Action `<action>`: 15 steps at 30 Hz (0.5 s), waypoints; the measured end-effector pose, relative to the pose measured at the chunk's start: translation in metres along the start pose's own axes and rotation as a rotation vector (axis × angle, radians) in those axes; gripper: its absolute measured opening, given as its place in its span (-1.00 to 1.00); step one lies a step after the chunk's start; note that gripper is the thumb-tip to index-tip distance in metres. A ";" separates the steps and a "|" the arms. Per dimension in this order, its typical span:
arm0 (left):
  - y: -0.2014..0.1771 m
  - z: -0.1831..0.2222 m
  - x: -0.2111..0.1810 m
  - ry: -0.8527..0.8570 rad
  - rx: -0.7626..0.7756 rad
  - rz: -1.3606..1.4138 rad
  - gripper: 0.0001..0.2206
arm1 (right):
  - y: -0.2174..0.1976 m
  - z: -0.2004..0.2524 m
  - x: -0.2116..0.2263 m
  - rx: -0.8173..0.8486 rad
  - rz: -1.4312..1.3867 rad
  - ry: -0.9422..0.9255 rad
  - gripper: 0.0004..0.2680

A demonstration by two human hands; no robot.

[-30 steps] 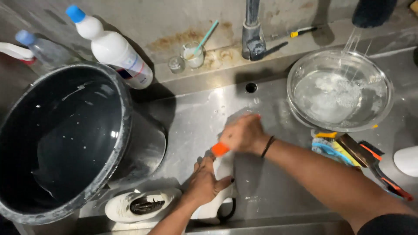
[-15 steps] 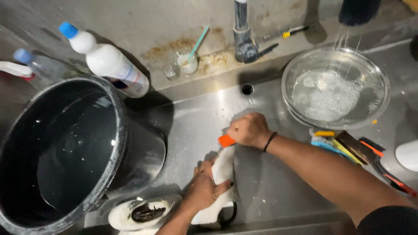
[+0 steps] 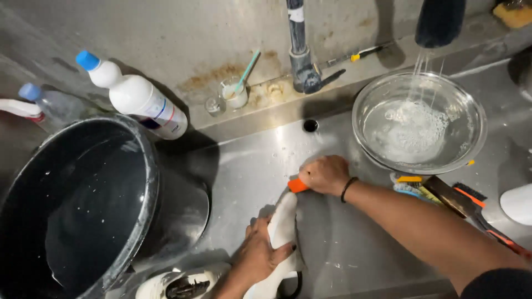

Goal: Scrubbing the soles of white sneakers with a brush and cleaning solution in a metal sink.

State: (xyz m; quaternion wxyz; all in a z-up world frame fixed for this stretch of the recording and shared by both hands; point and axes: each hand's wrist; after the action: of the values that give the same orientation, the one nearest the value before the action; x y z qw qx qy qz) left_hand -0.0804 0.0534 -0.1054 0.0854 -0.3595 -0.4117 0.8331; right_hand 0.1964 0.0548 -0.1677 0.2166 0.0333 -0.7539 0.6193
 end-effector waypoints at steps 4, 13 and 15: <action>-0.003 0.016 -0.013 -0.142 0.062 0.063 -0.19 | -0.008 0.028 0.038 -0.197 -0.197 -0.032 -0.73; -0.002 0.017 -0.014 -0.093 0.046 0.104 -0.20 | 0.029 0.026 0.007 -0.201 0.177 -0.447 -0.91; 0.009 0.017 -0.002 -0.015 -0.022 0.108 -0.18 | -0.001 0.028 0.002 0.097 0.188 -0.219 -0.88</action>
State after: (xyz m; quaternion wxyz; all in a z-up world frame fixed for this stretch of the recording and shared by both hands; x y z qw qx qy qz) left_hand -0.0892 0.0358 -0.1046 0.0332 -0.3760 -0.4015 0.8345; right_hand 0.1871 0.0284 -0.1701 0.0720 0.0404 -0.7419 0.6654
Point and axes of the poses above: each hand's wrist, its own z-axis away from the middle knuckle, its own y-axis out of the palm, x = y × z, and after that the axes turned 1 degree about -z, right-handed
